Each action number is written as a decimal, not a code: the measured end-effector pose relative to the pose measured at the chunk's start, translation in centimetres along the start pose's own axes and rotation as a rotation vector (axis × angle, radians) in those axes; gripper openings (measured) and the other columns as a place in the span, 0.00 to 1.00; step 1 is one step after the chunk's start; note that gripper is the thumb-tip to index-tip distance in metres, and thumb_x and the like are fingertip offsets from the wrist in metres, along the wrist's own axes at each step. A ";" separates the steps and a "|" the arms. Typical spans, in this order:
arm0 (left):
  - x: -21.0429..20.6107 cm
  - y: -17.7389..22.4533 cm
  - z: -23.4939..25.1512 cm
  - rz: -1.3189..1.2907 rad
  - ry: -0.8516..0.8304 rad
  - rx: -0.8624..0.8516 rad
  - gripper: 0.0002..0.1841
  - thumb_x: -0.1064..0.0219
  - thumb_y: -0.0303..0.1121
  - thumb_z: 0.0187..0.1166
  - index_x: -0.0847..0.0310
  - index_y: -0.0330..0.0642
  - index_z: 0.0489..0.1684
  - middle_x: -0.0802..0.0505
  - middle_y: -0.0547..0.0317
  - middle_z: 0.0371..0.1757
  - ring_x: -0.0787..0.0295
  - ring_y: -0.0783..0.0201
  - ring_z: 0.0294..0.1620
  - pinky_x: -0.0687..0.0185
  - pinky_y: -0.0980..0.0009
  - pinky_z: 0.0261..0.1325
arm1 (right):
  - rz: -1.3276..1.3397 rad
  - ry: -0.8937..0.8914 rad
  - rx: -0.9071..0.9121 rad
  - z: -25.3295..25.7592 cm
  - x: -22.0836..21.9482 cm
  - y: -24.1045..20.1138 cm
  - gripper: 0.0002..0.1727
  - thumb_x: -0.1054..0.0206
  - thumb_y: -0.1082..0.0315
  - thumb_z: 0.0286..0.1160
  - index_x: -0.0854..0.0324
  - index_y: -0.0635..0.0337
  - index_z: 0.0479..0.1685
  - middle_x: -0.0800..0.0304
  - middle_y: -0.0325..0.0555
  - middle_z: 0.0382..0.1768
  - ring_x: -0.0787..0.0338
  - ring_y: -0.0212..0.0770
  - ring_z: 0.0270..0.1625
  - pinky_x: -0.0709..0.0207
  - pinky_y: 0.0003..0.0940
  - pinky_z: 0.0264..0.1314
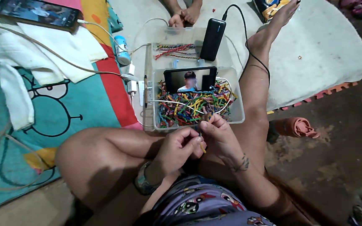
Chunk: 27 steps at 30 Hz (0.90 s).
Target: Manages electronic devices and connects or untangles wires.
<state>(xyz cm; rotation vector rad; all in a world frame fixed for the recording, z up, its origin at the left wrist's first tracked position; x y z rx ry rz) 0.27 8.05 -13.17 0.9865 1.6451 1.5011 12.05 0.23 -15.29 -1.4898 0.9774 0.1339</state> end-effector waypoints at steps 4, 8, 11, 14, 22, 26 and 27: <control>-0.4 -0.7 -0.3 -0.564 -0.089 0.345 0.11 0.44 0.26 0.85 0.15 0.47 0.39 0.08 0.71 0.35 0.14 0.79 0.31 0.16 0.83 0.38 | -0.066 -0.284 -0.055 0.3 -0.2 -0.2 0.11 0.40 0.61 0.87 0.12 0.53 0.49 0.07 0.35 0.46 0.11 0.25 0.41 0.16 0.22 0.49; -0.9 -1.9 -0.5 -0.897 -0.250 0.494 0.12 0.46 0.34 0.87 0.14 0.48 0.39 0.12 0.68 0.32 0.16 0.77 0.31 0.18 0.82 0.37 | -0.127 -0.380 0.031 0.3 0.2 0.0 0.09 0.36 0.62 0.85 0.10 0.52 0.47 0.06 0.36 0.56 0.10 0.26 0.56 0.17 0.25 0.61; -1.4 -1.9 -0.6 -0.920 -0.318 0.463 0.10 0.44 0.36 0.88 0.15 0.50 0.41 0.13 0.69 0.33 0.18 0.77 0.30 0.21 0.82 0.35 | -0.008 -0.321 0.043 0.2 0.2 0.4 0.07 0.29 0.60 0.78 0.07 0.51 0.42 0.05 0.34 0.46 0.09 0.25 0.50 0.16 0.23 0.55; -1.3 -1.5 -0.5 -0.794 -0.258 0.383 0.08 0.42 0.33 0.87 0.15 0.49 0.43 0.10 0.69 0.34 0.16 0.78 0.31 0.19 0.82 0.37 | 0.111 -0.292 0.014 -0.1 -0.2 0.7 0.07 0.28 0.60 0.78 0.09 0.52 0.39 0.07 0.35 0.41 0.10 0.26 0.44 0.16 0.22 0.50; -0.1 0.3 -0.1 0.148 -0.040 -0.114 0.10 0.36 0.31 0.83 0.14 0.34 0.36 0.13 0.66 0.34 0.20 0.85 0.35 0.24 0.89 0.41 | -0.047 -0.095 0.126 -0.6 0.0 0.1 0.06 0.29 0.71 0.76 0.16 0.50 0.32 0.11 0.31 0.32 0.14 0.23 0.35 0.17 0.22 0.45; -0.6 0.8 -0.4 0.681 0.109 -0.327 0.11 0.39 0.32 0.81 0.13 0.36 0.33 0.12 0.52 0.32 0.16 0.67 0.32 0.20 0.79 0.39 | -0.087 0.057 0.092 -0.8 0.1 0.6 0.09 0.29 0.73 0.74 0.19 0.50 0.27 0.13 0.31 0.27 0.15 0.23 0.30 0.18 0.22 0.41; -0.3 1.2 -0.3 0.754 0.121 -0.333 0.11 0.40 0.32 0.81 0.13 0.36 0.35 0.10 0.51 0.34 0.14 0.64 0.32 0.17 0.75 0.39 | -0.098 0.063 0.078 -0.8 0.3 0.6 0.07 0.29 0.71 0.75 0.18 0.51 0.30 0.12 0.32 0.30 0.14 0.24 0.32 0.16 0.23 0.44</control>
Point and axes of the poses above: each hand's wrist, its own z-axis towards the middle knuckle, its own x-axis out of the back of the hand, y = z × x, the point moved 5 cm from there along z, towards the middle knuckle
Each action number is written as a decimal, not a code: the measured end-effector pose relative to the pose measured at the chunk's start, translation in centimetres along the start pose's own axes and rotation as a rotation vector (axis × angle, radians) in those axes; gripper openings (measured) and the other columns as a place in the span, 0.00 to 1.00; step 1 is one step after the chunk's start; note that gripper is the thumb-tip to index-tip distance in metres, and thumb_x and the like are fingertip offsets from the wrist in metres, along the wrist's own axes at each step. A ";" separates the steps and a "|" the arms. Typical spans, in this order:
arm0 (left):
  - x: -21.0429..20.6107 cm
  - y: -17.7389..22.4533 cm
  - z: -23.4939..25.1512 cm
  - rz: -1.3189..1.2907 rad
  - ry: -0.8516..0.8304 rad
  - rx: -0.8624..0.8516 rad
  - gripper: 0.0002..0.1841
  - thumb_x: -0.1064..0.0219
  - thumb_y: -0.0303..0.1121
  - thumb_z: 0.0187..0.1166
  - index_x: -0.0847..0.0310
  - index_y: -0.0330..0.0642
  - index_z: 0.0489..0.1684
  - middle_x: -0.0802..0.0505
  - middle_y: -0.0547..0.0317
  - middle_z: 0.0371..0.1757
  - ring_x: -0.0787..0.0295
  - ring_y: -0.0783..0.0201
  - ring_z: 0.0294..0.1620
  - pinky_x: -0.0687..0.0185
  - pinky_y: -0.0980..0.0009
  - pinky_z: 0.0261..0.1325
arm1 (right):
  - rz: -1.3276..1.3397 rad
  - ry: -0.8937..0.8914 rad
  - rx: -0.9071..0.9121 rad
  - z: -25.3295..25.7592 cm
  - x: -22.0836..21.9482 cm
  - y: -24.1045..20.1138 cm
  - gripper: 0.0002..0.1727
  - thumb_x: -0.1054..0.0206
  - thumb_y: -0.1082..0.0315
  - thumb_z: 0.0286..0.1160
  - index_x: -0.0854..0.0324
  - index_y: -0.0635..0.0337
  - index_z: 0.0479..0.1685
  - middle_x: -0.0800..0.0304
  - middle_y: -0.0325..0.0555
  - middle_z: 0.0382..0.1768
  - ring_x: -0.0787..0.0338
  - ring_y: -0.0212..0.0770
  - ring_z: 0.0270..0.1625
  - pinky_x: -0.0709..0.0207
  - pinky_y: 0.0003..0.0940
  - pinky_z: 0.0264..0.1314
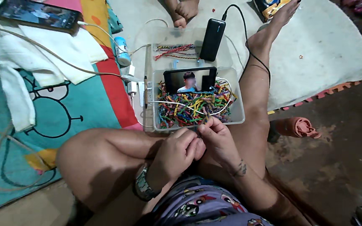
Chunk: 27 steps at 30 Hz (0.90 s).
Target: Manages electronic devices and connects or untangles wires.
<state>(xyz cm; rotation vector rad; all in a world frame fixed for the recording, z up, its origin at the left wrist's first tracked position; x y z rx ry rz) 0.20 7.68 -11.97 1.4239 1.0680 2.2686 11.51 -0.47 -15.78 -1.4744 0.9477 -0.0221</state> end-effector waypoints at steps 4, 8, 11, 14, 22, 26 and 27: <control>4.5 -0.5 3.5 0.258 -0.009 -0.012 0.13 0.41 0.32 0.85 0.12 0.34 0.41 0.10 0.48 0.38 0.12 0.56 0.33 0.13 0.61 0.35 | -0.127 -0.114 0.046 0.5 1.2 -1.1 0.07 0.38 0.63 0.85 0.15 0.50 0.49 0.08 0.32 0.44 0.12 0.24 0.44 0.18 0.24 0.54; 8.5 -1.2 10.9 0.508 -0.073 0.001 0.14 0.43 0.31 0.89 0.14 0.27 0.48 0.11 0.32 0.45 0.10 0.33 0.46 0.16 0.38 0.46 | -0.204 -0.147 0.082 0.4 1.7 -2.0 0.06 0.39 0.66 0.85 0.16 0.53 0.49 0.08 0.32 0.45 0.11 0.26 0.49 0.17 0.26 0.59; 9.2 -3.3 16.5 0.594 -0.151 0.122 0.20 0.41 0.35 0.89 0.21 0.26 0.67 0.15 0.24 0.59 0.15 0.23 0.57 0.22 0.28 0.53 | -0.243 -0.156 0.131 -0.3 2.1 -2.4 0.10 0.38 0.63 0.86 0.15 0.56 0.54 0.07 0.34 0.50 0.10 0.28 0.53 0.17 0.29 0.63; 9.7 -3.2 18.1 0.591 -0.173 0.279 0.34 0.35 0.41 0.86 0.39 0.33 0.88 0.23 0.23 0.73 0.21 0.21 0.65 0.26 0.25 0.60 | -0.333 -0.099 0.233 -0.8 3.1 -3.8 0.17 0.33 0.64 0.82 0.19 0.60 0.65 0.08 0.38 0.55 0.10 0.30 0.55 0.16 0.30 0.63; 5.9 -3.1 9.3 0.290 -0.166 -0.050 0.13 0.36 0.30 0.84 0.14 0.38 0.61 0.13 0.39 0.56 0.12 0.41 0.51 0.15 0.42 0.53 | -0.756 0.261 0.425 0.7 6.9 -7.2 0.10 0.37 0.66 0.82 0.16 0.51 0.30 0.13 0.22 0.28 0.18 0.15 0.28 0.21 0.15 0.35; 3.8 -4.9 7.1 0.222 -0.169 -0.156 0.14 0.38 0.31 0.81 0.10 0.42 0.57 0.10 0.48 0.50 0.11 0.50 0.50 0.14 0.51 0.52 | -1.258 0.200 0.391 3.3 5.4 -7.2 0.11 0.34 0.65 0.81 0.10 0.64 0.47 0.11 0.51 0.40 0.12 0.41 0.41 0.16 0.40 0.46; 3.4 -5.1 6.6 0.206 -0.177 -0.157 0.14 0.39 0.31 0.81 0.10 0.42 0.57 0.10 0.49 0.50 0.11 0.51 0.50 0.13 0.52 0.52 | -1.338 0.158 0.364 4.2 5.1 -6.7 0.13 0.31 0.65 0.80 0.11 0.61 0.56 0.11 0.54 0.45 0.10 0.47 0.43 0.14 0.46 0.47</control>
Point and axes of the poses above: each hand's wrist, its own z-axis towards the middle knuckle, its own x-axis out of the back of the hand, y = z × x, the point moved 5 cm from there along z, towards the middle knuckle
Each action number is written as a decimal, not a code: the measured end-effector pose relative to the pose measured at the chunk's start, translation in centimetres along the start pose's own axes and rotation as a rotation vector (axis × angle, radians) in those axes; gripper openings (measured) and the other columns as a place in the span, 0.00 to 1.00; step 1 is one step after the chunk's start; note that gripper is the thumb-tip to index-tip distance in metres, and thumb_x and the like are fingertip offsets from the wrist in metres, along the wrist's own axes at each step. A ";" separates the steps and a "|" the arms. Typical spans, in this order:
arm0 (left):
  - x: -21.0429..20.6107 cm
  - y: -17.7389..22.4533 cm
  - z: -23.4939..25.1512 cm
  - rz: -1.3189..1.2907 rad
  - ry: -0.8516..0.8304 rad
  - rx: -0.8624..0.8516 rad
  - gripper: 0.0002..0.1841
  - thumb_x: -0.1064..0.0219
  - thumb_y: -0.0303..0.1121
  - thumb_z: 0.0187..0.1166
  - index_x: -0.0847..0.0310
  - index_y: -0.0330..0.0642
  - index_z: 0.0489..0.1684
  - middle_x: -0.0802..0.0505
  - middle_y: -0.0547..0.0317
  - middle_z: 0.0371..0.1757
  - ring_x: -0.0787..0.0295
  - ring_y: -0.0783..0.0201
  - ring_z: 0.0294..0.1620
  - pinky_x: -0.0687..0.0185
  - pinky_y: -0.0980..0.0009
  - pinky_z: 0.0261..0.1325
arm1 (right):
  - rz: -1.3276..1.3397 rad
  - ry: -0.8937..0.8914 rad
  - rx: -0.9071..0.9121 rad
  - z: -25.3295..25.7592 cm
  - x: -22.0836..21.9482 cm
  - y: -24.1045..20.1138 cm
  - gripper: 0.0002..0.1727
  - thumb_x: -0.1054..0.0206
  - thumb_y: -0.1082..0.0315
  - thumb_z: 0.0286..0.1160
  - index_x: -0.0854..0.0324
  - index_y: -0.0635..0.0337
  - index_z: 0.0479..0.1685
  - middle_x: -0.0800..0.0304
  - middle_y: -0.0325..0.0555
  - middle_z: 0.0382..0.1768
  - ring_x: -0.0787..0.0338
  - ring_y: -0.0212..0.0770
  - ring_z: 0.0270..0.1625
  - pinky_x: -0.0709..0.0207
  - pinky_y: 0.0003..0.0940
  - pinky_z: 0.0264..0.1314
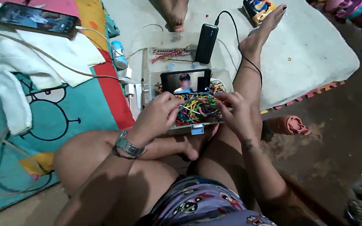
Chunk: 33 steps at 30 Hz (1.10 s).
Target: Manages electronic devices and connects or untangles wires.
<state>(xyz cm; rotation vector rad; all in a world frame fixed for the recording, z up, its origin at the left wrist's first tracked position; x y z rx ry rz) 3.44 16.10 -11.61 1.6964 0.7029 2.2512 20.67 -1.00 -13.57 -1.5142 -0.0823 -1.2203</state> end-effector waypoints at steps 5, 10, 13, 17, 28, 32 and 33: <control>-0.9 0.2 -1.1 -0.039 0.001 0.011 0.13 0.37 0.31 0.80 0.09 0.43 0.56 0.10 0.50 0.50 0.10 0.55 0.49 0.12 0.57 0.50 | -0.141 -0.006 0.105 1.5 -2.7 -0.1 0.09 0.25 0.67 0.74 0.09 0.60 0.48 0.11 0.57 0.43 0.09 0.55 0.42 0.14 0.53 0.44; -0.9 0.1 -1.5 -0.064 0.014 0.051 0.13 0.37 0.32 0.81 0.09 0.42 0.56 0.10 0.51 0.50 0.10 0.56 0.48 0.12 0.57 0.50 | -0.093 0.086 0.144 0.8 -1.1 -0.6 0.07 0.28 0.72 0.74 0.09 0.63 0.46 0.11 0.54 0.41 0.10 0.47 0.39 0.14 0.43 0.43; -0.8 0.0 -1.4 -0.083 0.038 0.074 0.12 0.37 0.31 0.81 0.09 0.42 0.55 0.10 0.51 0.49 0.10 0.57 0.44 0.12 0.59 0.47 | -0.058 0.143 0.147 0.3 0.5 -0.7 0.08 0.28 0.72 0.75 0.10 0.63 0.48 0.12 0.53 0.42 0.11 0.41 0.38 0.15 0.34 0.43; -0.5 0.2 -1.2 -0.103 0.083 0.104 0.12 0.38 0.32 0.82 0.09 0.41 0.53 0.10 0.51 0.50 0.10 0.59 0.46 0.11 0.60 0.49 | -0.079 0.133 0.181 -0.1 1.6 -1.0 0.08 0.30 0.72 0.77 0.09 0.61 0.49 0.13 0.51 0.40 0.13 0.39 0.37 0.17 0.31 0.42; 0.6 6.1 -0.7 -0.336 0.266 -0.036 0.09 0.33 0.32 0.82 0.10 0.38 0.46 0.08 0.57 0.47 0.12 0.72 0.48 0.15 0.77 0.54 | 0.312 0.029 0.307 -2.6 1.7 -5.1 0.06 0.29 0.70 0.75 0.09 0.63 0.41 0.12 0.40 0.40 0.13 0.21 0.39 0.16 0.15 0.44; -0.9 6.0 -0.9 -0.556 0.163 0.112 0.04 0.30 0.29 0.78 0.13 0.38 0.42 0.09 0.62 0.40 0.13 0.79 0.39 0.15 0.82 0.46 | 0.753 -0.157 0.055 -2.9 -0.7 -4.5 0.03 0.29 0.71 0.75 0.12 0.56 0.42 0.10 0.31 0.37 0.12 0.21 0.35 0.14 0.19 0.40; -1.2 5.7 -1.0 -0.648 0.119 0.186 0.04 0.29 0.28 0.78 0.15 0.38 0.43 0.09 0.64 0.38 0.13 0.80 0.37 0.15 0.83 0.44 | 0.866 -0.194 -0.040 -2.9 -1.4 -4.4 0.03 0.29 0.72 0.75 0.12 0.54 0.42 0.09 0.30 0.35 0.12 0.22 0.33 0.13 0.20 0.39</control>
Point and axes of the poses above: each hand's wrist, its own z-axis towards the middle knuckle, its own x-axis out of the back of the hand, y = z × x, the point moved 5 cm from there along z, towards the middle knuckle
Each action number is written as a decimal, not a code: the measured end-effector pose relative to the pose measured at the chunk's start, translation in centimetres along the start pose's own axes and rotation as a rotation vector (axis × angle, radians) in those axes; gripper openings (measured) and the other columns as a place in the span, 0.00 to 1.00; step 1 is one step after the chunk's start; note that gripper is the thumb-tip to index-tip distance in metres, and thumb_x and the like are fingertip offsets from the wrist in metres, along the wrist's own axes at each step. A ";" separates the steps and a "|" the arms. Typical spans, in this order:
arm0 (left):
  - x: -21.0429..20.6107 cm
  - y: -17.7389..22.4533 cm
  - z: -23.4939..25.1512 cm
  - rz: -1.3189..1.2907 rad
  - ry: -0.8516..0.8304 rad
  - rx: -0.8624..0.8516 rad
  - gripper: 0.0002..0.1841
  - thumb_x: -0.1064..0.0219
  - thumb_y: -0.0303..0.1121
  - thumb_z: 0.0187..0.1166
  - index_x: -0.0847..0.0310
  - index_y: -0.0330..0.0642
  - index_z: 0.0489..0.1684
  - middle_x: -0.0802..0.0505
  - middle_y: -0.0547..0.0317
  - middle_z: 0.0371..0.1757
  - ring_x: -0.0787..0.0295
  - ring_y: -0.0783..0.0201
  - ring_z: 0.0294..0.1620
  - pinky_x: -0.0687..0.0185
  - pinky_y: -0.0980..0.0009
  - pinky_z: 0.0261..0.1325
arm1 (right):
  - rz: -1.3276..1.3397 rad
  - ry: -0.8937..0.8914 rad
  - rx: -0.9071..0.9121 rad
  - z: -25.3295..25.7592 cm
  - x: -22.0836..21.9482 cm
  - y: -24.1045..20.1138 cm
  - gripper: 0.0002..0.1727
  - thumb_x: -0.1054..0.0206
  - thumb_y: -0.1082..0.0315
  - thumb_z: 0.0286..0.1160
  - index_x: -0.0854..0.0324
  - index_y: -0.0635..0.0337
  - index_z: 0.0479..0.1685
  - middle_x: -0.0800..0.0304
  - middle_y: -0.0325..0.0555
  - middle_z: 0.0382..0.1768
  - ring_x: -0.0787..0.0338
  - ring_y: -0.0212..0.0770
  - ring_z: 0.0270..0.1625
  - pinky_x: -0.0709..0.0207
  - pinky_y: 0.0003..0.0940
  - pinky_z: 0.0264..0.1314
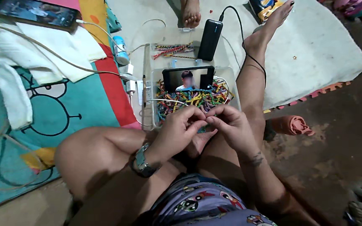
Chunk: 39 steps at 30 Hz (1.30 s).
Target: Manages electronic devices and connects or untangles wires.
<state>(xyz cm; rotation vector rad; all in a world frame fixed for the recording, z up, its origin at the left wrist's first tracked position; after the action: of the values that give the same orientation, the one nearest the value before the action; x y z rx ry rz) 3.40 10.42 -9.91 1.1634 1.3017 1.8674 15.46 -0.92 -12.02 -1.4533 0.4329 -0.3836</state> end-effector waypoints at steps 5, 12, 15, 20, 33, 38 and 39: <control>-0.4 -1.9 -0.3 -0.394 -0.053 0.308 0.07 0.29 0.22 0.76 0.19 0.40 0.47 0.08 0.63 0.37 0.10 0.74 0.35 0.11 0.77 0.41 | 0.414 0.051 -0.275 0.2 -1.1 1.7 0.08 0.35 0.77 0.77 0.18 0.52 0.45 0.10 0.37 0.26 0.11 0.28 0.26 0.13 0.23 0.35; -1.3 -2.9 -0.5 -0.660 -0.024 0.482 0.08 0.33 0.18 0.77 0.22 0.38 0.46 0.09 0.59 0.37 0.10 0.70 0.34 0.11 0.75 0.43 | 0.391 0.146 -0.285 -0.2 -1.7 3.0 0.05 0.30 0.74 0.74 0.13 0.52 0.35 0.11 0.36 0.29 0.16 0.24 0.26 0.20 0.20 0.32; -1.6 -2.9 -0.7 -0.742 -0.034 0.546 0.08 0.36 0.17 0.78 0.24 0.38 0.47 0.09 0.59 0.36 0.10 0.70 0.33 0.11 0.75 0.41 | 0.354 0.147 -0.209 -0.3 -2.0 3.3 0.04 0.29 0.72 0.75 0.13 0.51 0.38 0.09 0.35 0.32 0.14 0.24 0.30 0.17 0.21 0.36; -1.7 -3.0 -0.9 -0.805 -0.040 0.573 0.09 0.37 0.16 0.78 0.25 0.40 0.47 0.10 0.59 0.35 0.11 0.71 0.32 0.12 0.77 0.38 | 0.143 0.101 0.007 -0.3 -1.6 2.6 0.08 0.29 0.71 0.76 0.12 0.54 0.50 0.09 0.29 0.36 0.14 0.20 0.34 0.17 0.17 0.39; -2.4 -3.3 -1.5 -0.791 -0.106 0.642 0.05 0.42 0.23 0.85 0.20 0.39 0.45 0.10 0.63 0.36 0.12 0.73 0.36 0.14 0.78 0.46 | -0.112 0.106 0.230 -0.7 -1.4 2.4 0.04 0.32 0.70 0.80 0.15 0.60 0.44 0.10 0.35 0.44 0.12 0.23 0.40 0.13 0.22 0.45; -2.3 -3.3 -1.8 -0.718 -0.146 0.597 0.05 0.44 0.24 0.86 0.21 0.40 0.45 0.11 0.66 0.36 0.12 0.75 0.36 0.14 0.79 0.44 | 0.037 -0.043 0.105 -0.6 -1.2 2.8 0.13 0.36 0.65 0.85 0.19 0.57 0.62 0.12 0.29 0.43 0.13 0.22 0.42 0.15 0.21 0.48; -2.4 -3.2 -1.8 -0.735 -0.168 0.590 0.06 0.44 0.25 0.87 0.21 0.40 0.46 0.11 0.67 0.37 0.12 0.75 0.36 0.14 0.79 0.44 | 0.092 -0.102 0.052 -0.5 -1.2 2.9 0.15 0.37 0.65 0.85 0.20 0.56 0.66 0.12 0.30 0.46 0.13 0.22 0.43 0.15 0.22 0.50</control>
<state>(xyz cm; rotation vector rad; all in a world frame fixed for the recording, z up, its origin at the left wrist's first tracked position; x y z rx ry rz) 2.76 8.83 -13.97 0.8841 1.9111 0.8658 14.16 -0.56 -14.92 -1.3908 0.4035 -0.2444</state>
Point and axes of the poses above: each hand's wrist, its own z-axis towards the middle knuckle, its own x-axis out of the back of the hand, y = z × x, the point moved 5 cm from there along z, towards the middle knuckle
